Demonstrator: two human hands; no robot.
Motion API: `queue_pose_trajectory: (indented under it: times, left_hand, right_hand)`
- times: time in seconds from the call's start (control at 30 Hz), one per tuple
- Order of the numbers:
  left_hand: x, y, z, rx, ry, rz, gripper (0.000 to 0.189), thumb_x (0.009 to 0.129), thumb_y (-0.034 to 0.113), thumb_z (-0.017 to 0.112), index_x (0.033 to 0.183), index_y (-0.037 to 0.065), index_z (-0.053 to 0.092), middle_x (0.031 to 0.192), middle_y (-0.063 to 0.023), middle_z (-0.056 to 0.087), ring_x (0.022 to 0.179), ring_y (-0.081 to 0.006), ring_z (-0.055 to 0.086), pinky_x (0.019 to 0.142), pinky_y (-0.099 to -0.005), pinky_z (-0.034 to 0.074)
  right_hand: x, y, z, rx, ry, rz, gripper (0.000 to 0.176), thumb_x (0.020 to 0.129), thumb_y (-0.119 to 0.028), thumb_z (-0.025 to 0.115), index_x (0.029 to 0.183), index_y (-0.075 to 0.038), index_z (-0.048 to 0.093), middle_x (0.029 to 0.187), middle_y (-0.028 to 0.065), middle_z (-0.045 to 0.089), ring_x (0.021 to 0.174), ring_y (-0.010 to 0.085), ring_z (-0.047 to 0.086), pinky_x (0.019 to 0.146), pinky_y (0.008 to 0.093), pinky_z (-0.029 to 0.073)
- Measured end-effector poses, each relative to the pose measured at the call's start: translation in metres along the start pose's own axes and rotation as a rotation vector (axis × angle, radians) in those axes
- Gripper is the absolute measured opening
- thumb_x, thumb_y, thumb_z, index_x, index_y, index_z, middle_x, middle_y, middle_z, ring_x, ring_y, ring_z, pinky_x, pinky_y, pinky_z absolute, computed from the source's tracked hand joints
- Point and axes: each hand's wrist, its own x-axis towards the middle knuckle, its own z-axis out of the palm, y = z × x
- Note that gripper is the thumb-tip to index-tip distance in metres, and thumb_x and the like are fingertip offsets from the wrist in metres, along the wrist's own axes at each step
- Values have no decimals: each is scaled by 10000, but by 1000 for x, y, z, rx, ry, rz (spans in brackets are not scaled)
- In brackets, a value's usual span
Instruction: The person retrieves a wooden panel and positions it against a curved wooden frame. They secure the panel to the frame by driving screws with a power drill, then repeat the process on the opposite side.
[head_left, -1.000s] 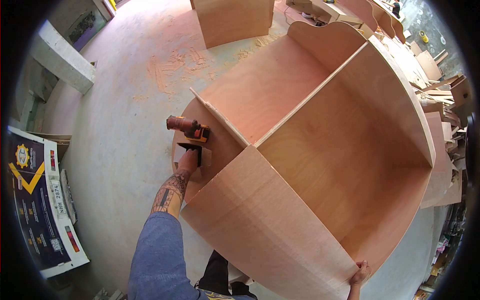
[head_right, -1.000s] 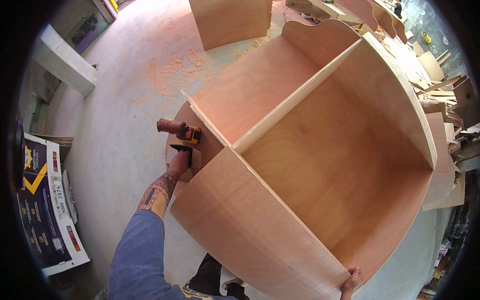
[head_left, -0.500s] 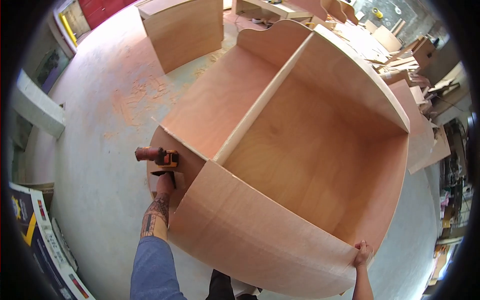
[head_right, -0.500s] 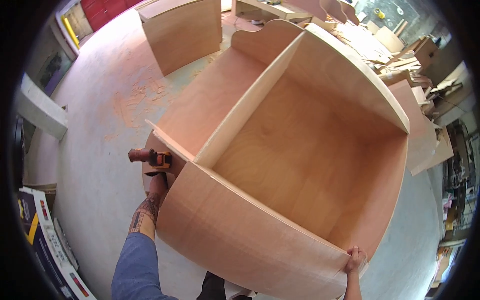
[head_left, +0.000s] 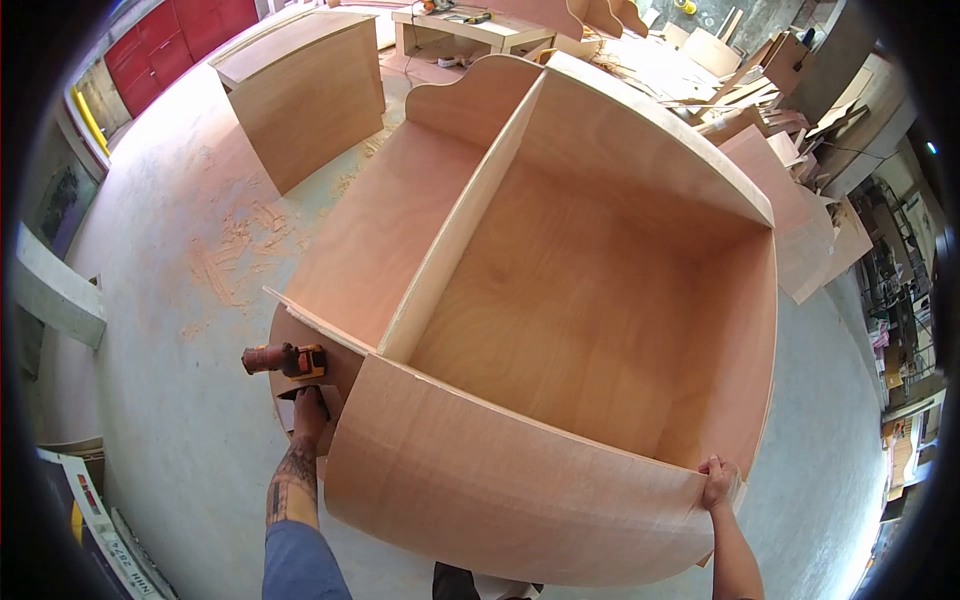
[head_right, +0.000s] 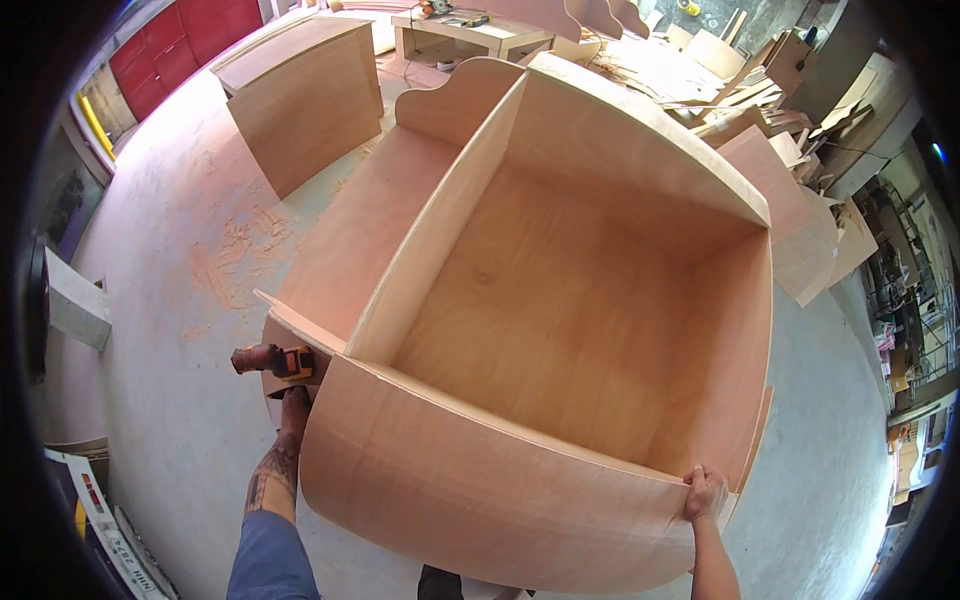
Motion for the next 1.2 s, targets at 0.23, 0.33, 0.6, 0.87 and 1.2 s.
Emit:
queue_pose_trajectory:
  times: [0.23,0.33,0.6,0.87,1.2]
  left_hand:
    - [-11,-48,-50,-327,647,-92,256,997,45,522,1167,-15,703,1131,-198,701,1131,-396,651,1005,-494,525]
    - [-6,-8,-111,-67,624,-104,339,1046,25,454,1337,8,628,1267,-225,609,1173,-396,633,1055,-465,525]
    - [55,-19,-130,-122,509,-207,343,1077,47,434,1342,11,649,1284,-226,583,1199,-402,627,1083,-480,519]
    - [71,6,-134,15,313,-51,393,1048,56,433,1365,-31,648,1270,-247,607,1184,-396,624,1093,-461,512]
    - [81,49,-163,183,149,-156,595,977,269,685,1495,-8,595,1400,-282,606,1341,-461,596,1131,-510,532]
  right_hand:
    - [-9,-22,-6,-118,14,49,463,998,-397,598,773,-60,821,772,169,776,754,317,756,759,461,559]
    - [-13,-42,-10,-152,18,39,458,991,-408,596,775,-78,828,783,183,772,782,344,762,781,483,563]
    - [-12,-34,-4,-82,3,41,434,972,-404,613,759,-92,827,767,176,765,773,347,763,765,474,566]
    - [-17,-53,-14,-143,-21,84,408,970,-403,611,768,-123,829,847,167,786,862,370,765,813,491,569]
    - [-12,-35,-3,-133,-35,39,404,979,-403,592,786,-130,818,872,172,785,865,386,760,823,501,566]
